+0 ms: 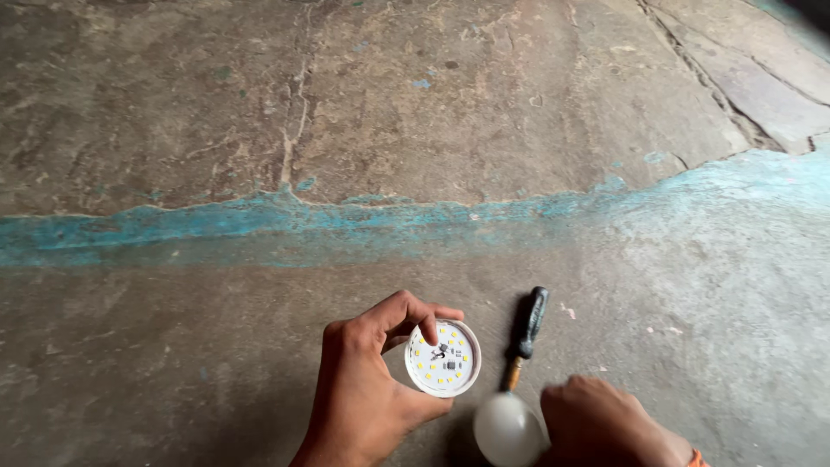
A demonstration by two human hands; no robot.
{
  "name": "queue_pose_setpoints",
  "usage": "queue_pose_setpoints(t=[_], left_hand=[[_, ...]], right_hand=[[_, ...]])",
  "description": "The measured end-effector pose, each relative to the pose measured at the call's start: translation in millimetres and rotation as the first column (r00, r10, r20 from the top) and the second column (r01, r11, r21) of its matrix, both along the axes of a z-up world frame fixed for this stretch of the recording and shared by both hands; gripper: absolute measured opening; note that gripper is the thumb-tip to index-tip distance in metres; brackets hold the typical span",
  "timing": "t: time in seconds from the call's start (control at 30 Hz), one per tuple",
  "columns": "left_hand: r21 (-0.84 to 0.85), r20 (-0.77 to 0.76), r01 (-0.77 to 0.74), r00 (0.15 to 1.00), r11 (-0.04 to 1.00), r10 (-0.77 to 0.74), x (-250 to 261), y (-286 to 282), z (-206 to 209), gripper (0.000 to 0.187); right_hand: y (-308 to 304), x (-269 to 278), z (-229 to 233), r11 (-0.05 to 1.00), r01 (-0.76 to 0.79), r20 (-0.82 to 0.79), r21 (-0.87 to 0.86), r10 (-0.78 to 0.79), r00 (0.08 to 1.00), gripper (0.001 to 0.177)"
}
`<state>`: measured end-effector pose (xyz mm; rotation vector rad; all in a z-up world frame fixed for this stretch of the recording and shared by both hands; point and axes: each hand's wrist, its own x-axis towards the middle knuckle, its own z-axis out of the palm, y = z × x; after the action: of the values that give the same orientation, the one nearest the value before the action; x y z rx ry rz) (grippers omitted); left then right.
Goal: The person assembles LED light bulbs by hand, using a screwdriver to adjust internal components. They handle multiple bulb parts, including LED modules and glass casings, and fit them together on a concrete floor.
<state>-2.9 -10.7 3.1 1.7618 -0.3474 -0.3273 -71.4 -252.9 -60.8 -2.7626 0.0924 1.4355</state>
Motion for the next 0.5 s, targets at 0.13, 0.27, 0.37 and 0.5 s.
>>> queue_pose_setpoints(t=[0.13,0.27,0.37,0.5], left_hand=[[0.000,-0.017,0.000,1.000,1.000,0.000,-2,-4,-8,0.043],[-0.076,-0.027,0.001,1.000,0.997,-0.003,0,-3,-15,0.042],[-0.147,-0.070,0.001,0.997,0.989,-0.012,2,-2,-19,0.043],[-0.254,-0.249,-0.079,0.968,0.964,0.013,2,2,-23,0.049]], right_hand=[[-11,14,5,0.964,0.248,0.009,0.098,-0.250,0.968,0.041],[-38,26,-5,0.811,0.530,0.056,0.247,-0.558,0.828,0.041],[-69,27,0,0.796,0.138,0.088,0.589,-0.233,0.968,0.040],[-100,10,21,0.111,0.625,-0.176,0.772,-0.909,0.378,0.037]])
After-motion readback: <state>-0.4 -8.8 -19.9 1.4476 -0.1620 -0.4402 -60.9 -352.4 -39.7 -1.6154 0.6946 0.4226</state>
